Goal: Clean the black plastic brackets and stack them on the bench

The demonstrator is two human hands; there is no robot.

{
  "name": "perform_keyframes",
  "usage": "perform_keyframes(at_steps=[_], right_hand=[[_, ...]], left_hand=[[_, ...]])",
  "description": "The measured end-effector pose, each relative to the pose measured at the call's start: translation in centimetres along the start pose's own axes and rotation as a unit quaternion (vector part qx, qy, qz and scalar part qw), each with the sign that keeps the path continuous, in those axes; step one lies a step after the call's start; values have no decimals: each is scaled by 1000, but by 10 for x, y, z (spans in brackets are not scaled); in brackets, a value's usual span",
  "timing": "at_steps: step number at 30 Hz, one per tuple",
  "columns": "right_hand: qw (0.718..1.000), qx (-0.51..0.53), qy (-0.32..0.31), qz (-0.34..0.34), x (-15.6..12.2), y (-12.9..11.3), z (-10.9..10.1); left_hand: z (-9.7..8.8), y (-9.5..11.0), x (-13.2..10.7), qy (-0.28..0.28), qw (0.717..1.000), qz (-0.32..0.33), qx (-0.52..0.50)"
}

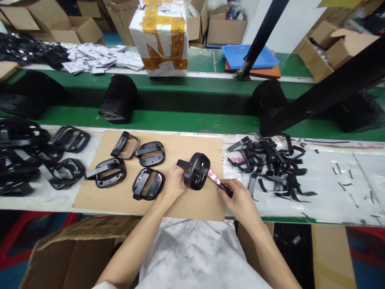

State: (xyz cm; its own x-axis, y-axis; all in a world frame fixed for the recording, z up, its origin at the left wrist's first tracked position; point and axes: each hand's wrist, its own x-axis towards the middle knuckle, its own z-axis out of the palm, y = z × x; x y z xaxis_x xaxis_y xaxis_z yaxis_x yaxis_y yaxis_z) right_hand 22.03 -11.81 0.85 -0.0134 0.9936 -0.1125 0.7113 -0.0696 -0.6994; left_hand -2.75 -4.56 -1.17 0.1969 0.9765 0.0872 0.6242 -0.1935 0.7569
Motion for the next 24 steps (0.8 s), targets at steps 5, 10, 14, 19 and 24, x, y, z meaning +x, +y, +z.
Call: perform_keyframes(at_steps=[5,10,14,19,24], right_hand=[[986,138,-31,93,-8,1,-20],[912,355,-34,204,-42,-7,-11],[911,353,-25,214,-60,-10,5],[956,230,-75,167,-61,-3,8],[973,149,-63,164,-61,3,1]], left_hand=[[1,5,26,12,987,34,154],[13,9,38,42,975,12,218],[17,8,37,24,968,21,248],[13,7,35,-6,963,37,265],[14,8,36,-15,961,30,275]])
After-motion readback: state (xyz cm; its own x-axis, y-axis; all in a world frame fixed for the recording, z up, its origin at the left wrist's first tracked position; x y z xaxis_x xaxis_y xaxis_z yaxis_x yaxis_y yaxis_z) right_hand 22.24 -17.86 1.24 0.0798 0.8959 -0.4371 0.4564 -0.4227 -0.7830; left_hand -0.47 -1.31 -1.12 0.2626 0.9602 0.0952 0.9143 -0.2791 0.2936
